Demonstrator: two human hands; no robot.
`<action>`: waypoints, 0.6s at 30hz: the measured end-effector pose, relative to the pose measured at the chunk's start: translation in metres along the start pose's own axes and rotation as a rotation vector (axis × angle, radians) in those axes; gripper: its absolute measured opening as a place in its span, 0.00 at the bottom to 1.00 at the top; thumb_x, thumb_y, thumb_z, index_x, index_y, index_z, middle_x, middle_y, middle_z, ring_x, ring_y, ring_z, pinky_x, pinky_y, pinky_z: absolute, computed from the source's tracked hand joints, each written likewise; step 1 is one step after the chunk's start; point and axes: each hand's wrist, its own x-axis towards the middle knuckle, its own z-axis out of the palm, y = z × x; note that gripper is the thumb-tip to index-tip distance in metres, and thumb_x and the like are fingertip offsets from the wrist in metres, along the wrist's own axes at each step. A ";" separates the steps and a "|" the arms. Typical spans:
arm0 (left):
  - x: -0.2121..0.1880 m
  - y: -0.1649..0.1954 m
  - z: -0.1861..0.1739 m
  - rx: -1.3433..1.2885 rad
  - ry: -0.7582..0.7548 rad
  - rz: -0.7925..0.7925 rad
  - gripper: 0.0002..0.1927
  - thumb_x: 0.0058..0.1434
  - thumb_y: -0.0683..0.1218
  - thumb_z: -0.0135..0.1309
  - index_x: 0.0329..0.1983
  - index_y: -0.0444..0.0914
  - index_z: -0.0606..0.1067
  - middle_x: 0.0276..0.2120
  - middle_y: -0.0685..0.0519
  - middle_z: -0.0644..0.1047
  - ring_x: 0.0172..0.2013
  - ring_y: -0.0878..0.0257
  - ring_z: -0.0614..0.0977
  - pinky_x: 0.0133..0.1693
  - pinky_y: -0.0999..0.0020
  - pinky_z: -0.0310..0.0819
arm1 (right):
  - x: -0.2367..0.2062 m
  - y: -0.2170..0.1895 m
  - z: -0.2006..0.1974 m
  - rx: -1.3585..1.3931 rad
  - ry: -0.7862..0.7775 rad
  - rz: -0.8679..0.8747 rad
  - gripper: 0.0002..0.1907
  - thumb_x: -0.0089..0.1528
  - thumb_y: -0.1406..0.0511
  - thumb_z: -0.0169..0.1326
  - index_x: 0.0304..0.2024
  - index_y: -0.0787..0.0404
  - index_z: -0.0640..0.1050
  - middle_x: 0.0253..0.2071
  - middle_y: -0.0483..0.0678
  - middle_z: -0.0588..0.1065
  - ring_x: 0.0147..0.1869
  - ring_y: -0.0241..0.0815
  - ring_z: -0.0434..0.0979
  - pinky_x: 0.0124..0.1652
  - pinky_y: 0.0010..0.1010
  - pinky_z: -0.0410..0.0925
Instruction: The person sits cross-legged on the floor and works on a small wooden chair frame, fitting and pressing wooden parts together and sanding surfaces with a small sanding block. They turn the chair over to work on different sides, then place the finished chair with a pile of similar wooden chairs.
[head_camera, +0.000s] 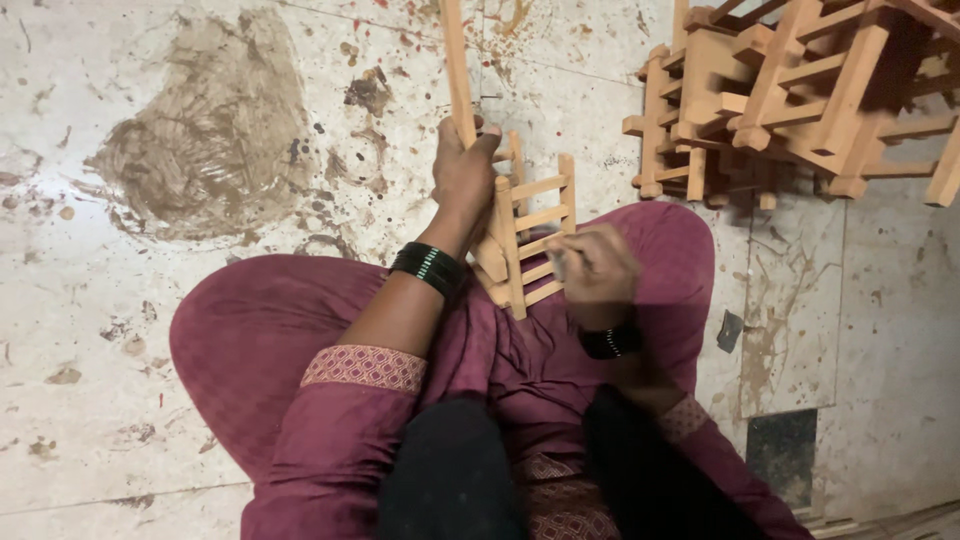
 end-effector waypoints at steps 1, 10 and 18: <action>-0.001 0.000 0.000 0.038 0.006 -0.003 0.14 0.65 0.47 0.57 0.51 0.38 0.71 0.40 0.48 0.78 0.38 0.58 0.79 0.37 0.64 0.76 | 0.004 0.001 -0.005 0.050 0.007 0.051 0.04 0.63 0.75 0.59 0.36 0.62 0.82 0.38 0.49 0.78 0.35 0.34 0.78 0.31 0.26 0.73; -0.001 0.006 0.004 -0.152 -0.060 -0.158 0.15 0.61 0.47 0.54 0.49 0.40 0.68 0.39 0.50 0.75 0.38 0.56 0.80 0.36 0.58 0.78 | 0.024 -0.020 0.010 0.197 -0.073 -0.080 0.07 0.58 0.77 0.61 0.35 0.62 0.82 0.34 0.47 0.77 0.37 0.37 0.77 0.36 0.28 0.71; -0.003 0.007 0.004 0.142 -0.009 -0.111 0.17 0.62 0.50 0.55 0.51 0.41 0.71 0.39 0.49 0.79 0.37 0.60 0.80 0.40 0.62 0.75 | 0.047 0.007 -0.018 0.374 0.124 0.150 0.05 0.62 0.70 0.63 0.34 0.57 0.79 0.35 0.40 0.75 0.36 0.31 0.78 0.33 0.22 0.73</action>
